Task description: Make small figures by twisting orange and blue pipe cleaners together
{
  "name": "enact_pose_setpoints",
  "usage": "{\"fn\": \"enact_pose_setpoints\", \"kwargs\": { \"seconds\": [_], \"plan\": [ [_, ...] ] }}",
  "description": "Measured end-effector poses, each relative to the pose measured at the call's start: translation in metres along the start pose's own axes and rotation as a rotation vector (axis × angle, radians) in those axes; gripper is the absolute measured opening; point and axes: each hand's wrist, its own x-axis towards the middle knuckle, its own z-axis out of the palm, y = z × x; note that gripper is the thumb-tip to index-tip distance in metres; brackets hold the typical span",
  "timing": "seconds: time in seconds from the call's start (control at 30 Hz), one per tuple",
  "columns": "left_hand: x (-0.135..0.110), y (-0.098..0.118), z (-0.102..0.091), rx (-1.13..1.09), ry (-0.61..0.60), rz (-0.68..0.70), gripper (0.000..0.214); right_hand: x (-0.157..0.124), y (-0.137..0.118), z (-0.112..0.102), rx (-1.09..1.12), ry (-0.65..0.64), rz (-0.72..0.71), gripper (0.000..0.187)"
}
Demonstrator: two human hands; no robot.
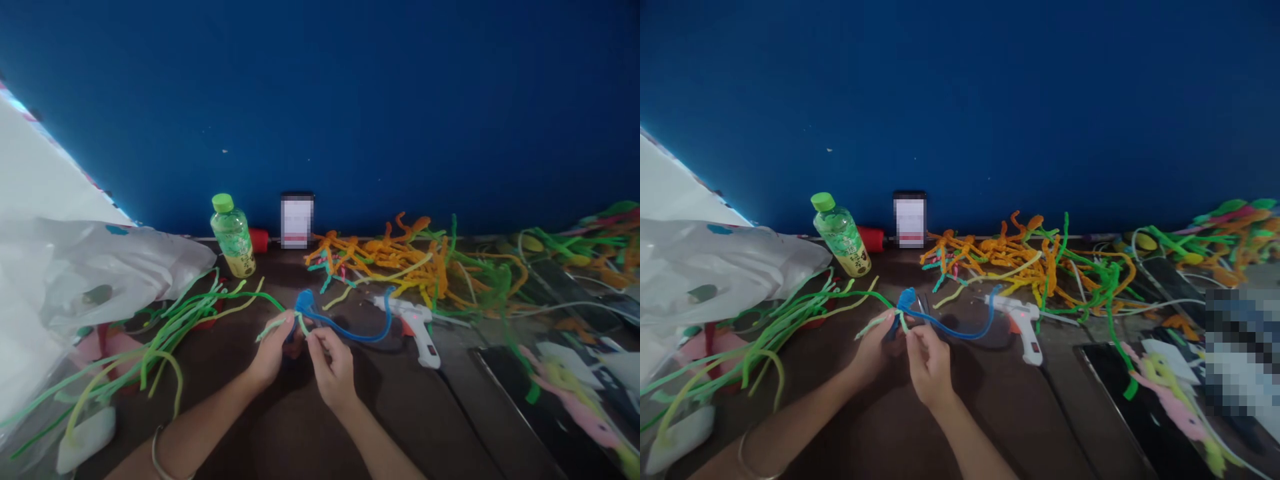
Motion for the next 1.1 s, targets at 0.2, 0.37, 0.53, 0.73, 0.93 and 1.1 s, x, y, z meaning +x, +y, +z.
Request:
{"fn": "enact_pose_setpoints", "kwargs": {
  "seconds": [0.2,0.37,0.53,0.73,0.93,1.1],
  "plan": [
    [0.0,0.001,0.0,0.004,-0.014,-0.023,0.034,0.0,-0.003,0.002,0.017,0.006,-0.017,0.016],
    [0.001,0.001,0.001,0.019,-0.037,-0.008,0.035,0.0,0.001,0.006,0.016,0.113,-0.056,0.014],
    [-0.001,0.005,0.002,0.09,-0.016,-0.011,0.03,0.0,0.005,0.01,-0.037,0.158,-0.072,0.024],
    [-0.004,0.006,0.002,0.137,-0.13,-0.002,0.026,0.004,0.003,0.007,-0.235,0.273,-0.184,0.011],
    [-0.005,0.004,0.003,0.216,-0.149,0.049,0.032,0.007,-0.002,0.003,-0.296,0.317,-0.256,0.009],
    [-0.005,0.0,0.003,0.26,-0.134,0.063,0.037,0.007,-0.001,0.001,-0.313,0.33,-0.274,0.009]
  ]
}}
